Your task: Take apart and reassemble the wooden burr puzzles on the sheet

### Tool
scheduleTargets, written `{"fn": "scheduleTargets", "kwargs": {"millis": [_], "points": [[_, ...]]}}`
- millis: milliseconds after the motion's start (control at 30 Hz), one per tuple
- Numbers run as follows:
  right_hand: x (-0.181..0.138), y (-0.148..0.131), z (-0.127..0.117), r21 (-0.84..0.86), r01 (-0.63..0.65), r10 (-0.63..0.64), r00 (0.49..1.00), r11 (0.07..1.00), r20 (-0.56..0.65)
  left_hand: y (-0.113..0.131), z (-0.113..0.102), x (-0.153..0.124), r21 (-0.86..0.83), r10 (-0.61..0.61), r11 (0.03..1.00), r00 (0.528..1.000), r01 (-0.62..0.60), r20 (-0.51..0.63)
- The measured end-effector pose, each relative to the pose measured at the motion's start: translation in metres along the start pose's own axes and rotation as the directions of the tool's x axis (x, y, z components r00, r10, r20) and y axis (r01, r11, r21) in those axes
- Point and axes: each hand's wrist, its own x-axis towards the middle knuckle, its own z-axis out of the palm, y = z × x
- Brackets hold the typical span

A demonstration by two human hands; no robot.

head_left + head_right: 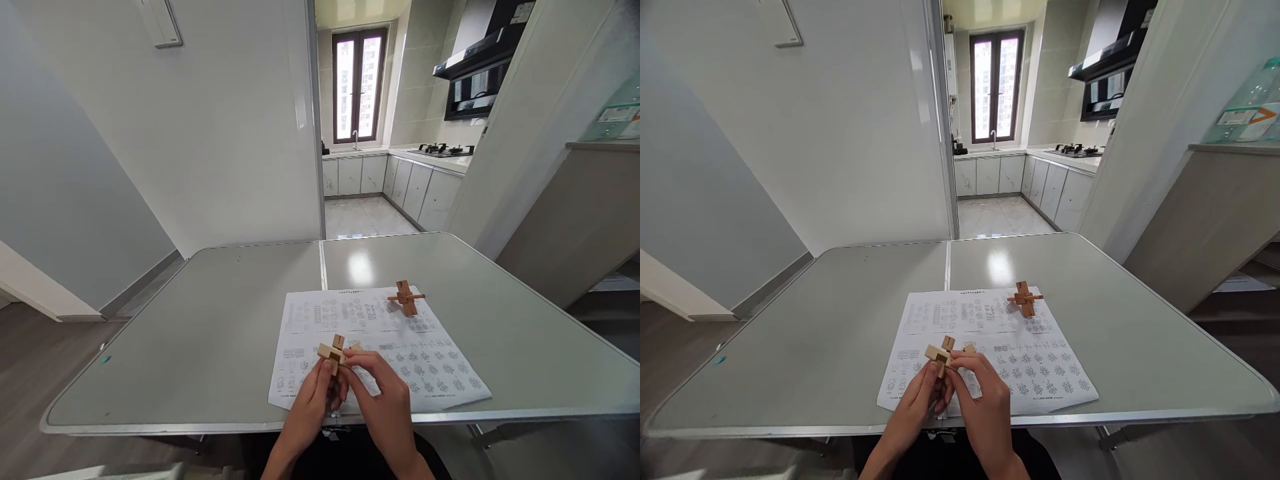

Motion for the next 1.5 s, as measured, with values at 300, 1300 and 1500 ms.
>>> {"fn": "scheduleTargets", "kwargs": {"millis": [300, 1300, 1500], "points": [[-0.007, 0.000, 0.002, -0.104, 0.180, -0.182, 0.983, 0.978, -0.007, -0.011, -0.007, 0.006, 0.002, -0.002, 1.000, 0.994, 0.002, -0.106], [0.017, 0.033, -0.033, -0.320, 0.103, -0.082, 0.993, 0.942, 0.079, -0.018, -0.005, 0.003, 0.037, 0.072, 0.997, 0.951, -0.064, -0.300], [0.030, 0.057, -0.032, -0.401, 0.158, -0.064, 0.969, 0.902, 0.238, -0.019, -0.005, 0.004, 0.019, 0.075, 0.997, 0.946, -0.073, -0.317]]}}
